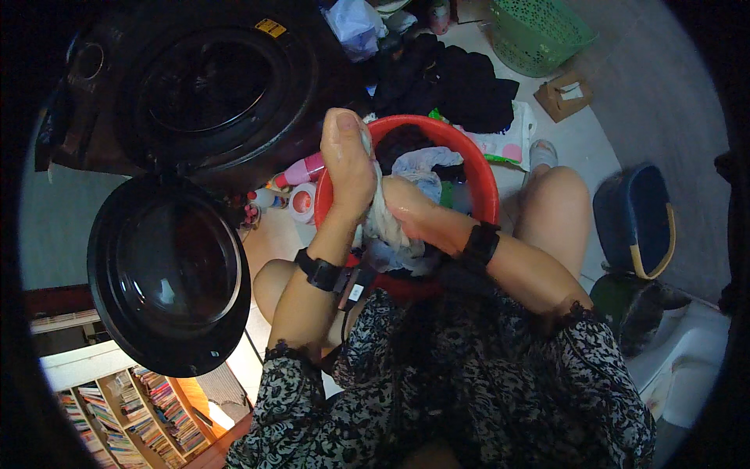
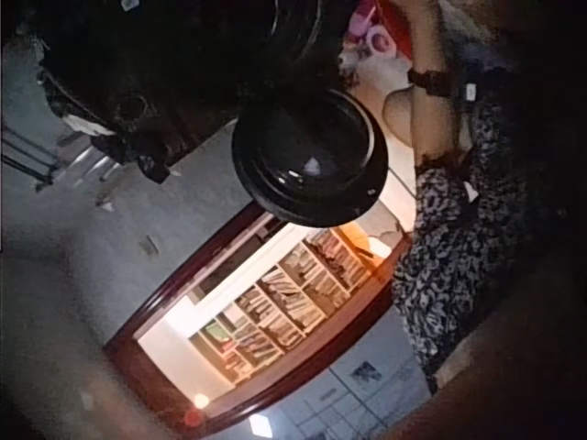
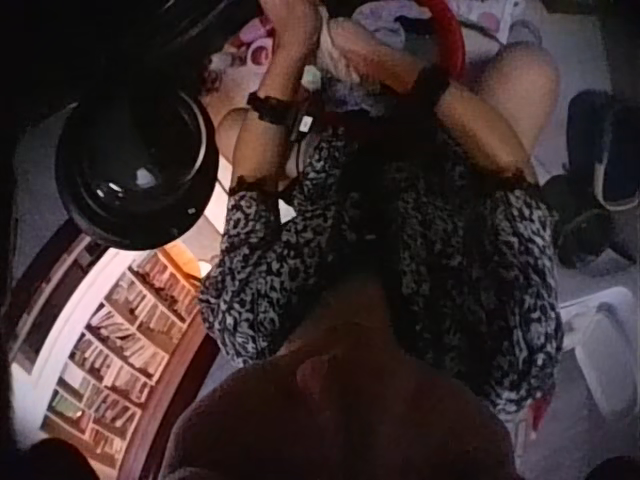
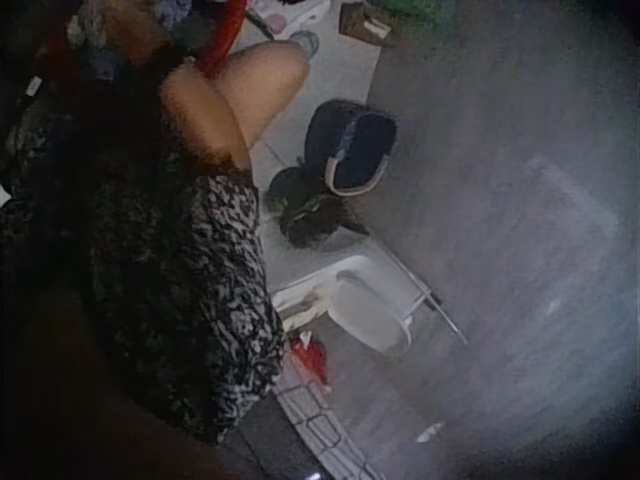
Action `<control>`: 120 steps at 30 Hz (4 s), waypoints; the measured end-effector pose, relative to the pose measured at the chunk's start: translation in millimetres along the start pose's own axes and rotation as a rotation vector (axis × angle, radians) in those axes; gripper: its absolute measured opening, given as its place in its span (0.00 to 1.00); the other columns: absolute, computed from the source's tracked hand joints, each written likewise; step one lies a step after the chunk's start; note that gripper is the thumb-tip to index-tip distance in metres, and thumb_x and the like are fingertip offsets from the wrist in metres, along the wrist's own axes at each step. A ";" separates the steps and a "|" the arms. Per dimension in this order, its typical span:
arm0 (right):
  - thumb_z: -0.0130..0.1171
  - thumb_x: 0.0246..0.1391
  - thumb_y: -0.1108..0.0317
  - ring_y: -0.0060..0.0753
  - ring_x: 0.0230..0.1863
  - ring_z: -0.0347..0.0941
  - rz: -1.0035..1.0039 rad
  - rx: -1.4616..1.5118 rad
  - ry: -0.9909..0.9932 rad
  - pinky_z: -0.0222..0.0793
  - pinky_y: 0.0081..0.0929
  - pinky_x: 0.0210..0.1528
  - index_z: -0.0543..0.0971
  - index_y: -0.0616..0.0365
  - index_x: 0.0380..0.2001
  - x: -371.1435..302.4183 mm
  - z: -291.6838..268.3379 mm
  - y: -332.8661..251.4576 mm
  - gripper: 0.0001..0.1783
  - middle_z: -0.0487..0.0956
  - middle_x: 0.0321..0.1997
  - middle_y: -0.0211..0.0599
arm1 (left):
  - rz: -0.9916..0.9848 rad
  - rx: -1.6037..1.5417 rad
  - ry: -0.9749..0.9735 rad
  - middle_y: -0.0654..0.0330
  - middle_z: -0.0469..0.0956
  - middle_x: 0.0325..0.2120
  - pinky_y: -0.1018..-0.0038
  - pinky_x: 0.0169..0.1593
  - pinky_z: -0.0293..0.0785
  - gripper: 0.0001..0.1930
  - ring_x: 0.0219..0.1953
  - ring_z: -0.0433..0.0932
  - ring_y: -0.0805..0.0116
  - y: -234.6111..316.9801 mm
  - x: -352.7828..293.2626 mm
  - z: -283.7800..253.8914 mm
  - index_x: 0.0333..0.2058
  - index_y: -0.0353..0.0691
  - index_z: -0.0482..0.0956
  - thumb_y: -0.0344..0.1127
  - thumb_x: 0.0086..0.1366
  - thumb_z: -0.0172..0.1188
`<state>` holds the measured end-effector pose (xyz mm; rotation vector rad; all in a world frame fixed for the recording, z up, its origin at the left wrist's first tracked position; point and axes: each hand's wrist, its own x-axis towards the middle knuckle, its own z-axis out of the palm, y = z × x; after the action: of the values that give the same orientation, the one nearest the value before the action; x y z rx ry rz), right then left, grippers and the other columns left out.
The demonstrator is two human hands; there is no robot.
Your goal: The person sits on the floor and hand washes clothes in a red basin. They repeatedly submerge, scrub, and wring out a white t-shirt and other garments, then place them back into the basin.
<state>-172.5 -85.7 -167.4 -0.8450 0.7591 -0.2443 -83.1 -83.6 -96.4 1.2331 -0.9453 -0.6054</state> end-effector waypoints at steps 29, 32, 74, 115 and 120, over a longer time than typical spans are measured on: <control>0.41 0.60 0.58 0.32 0.29 0.73 -0.118 -0.230 0.125 0.68 0.33 0.31 0.77 0.58 0.32 -20.4 -12.7 -36.1 0.18 0.78 0.31 0.37 | 0.496 0.391 -0.023 0.59 0.68 0.17 0.72 0.26 0.62 0.18 0.20 0.66 0.63 -17.4 -14.4 8.3 0.21 0.38 0.69 0.43 0.67 0.46; 0.43 0.59 0.55 0.28 0.32 0.73 -0.304 -0.026 0.129 0.67 0.31 0.32 0.77 0.53 0.32 -12.3 -22.3 -42.5 0.17 0.78 0.32 0.33 | 0.905 0.671 -0.171 0.55 0.69 0.18 0.68 0.27 0.64 0.18 0.21 0.67 0.55 -3.7 -32.5 19.4 0.22 0.38 0.69 0.44 0.66 0.47; 0.50 0.56 0.61 0.27 0.32 0.73 -0.040 0.229 -0.019 0.69 0.29 0.35 0.78 0.53 0.31 -39.0 -15.2 -38.1 0.10 0.79 0.30 0.31 | 0.630 1.050 -0.245 0.54 0.74 0.18 0.60 0.29 0.70 0.13 0.23 0.74 0.55 5.3 -27.0 23.1 0.19 0.42 0.76 0.45 0.50 0.57; 0.57 0.56 0.65 0.20 0.40 0.74 -0.412 -0.027 -0.166 0.71 0.17 0.43 0.75 0.60 0.43 -71.6 -61.6 -124.5 0.14 0.77 0.39 0.31 | -0.373 -0.140 -0.136 0.61 0.72 0.37 0.75 0.47 0.69 0.14 0.41 0.72 0.73 64.6 -11.6 -85.1 0.44 0.39 0.67 0.32 0.60 0.55; 0.54 0.58 0.65 0.22 0.41 0.75 -0.318 0.074 -0.362 0.72 0.20 0.44 0.74 0.60 0.44 -70.3 -47.0 -118.6 0.14 0.77 0.42 0.33 | -0.496 -0.016 -0.318 0.60 0.73 0.40 0.75 0.48 0.69 0.22 0.42 0.72 0.70 49.8 -13.3 -66.7 0.51 0.42 0.67 0.31 0.57 0.60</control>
<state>-244.3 -157.1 -62.7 -0.9069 0.2737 -0.3872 -37.4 -25.8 -55.2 1.3913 -0.8913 -1.2262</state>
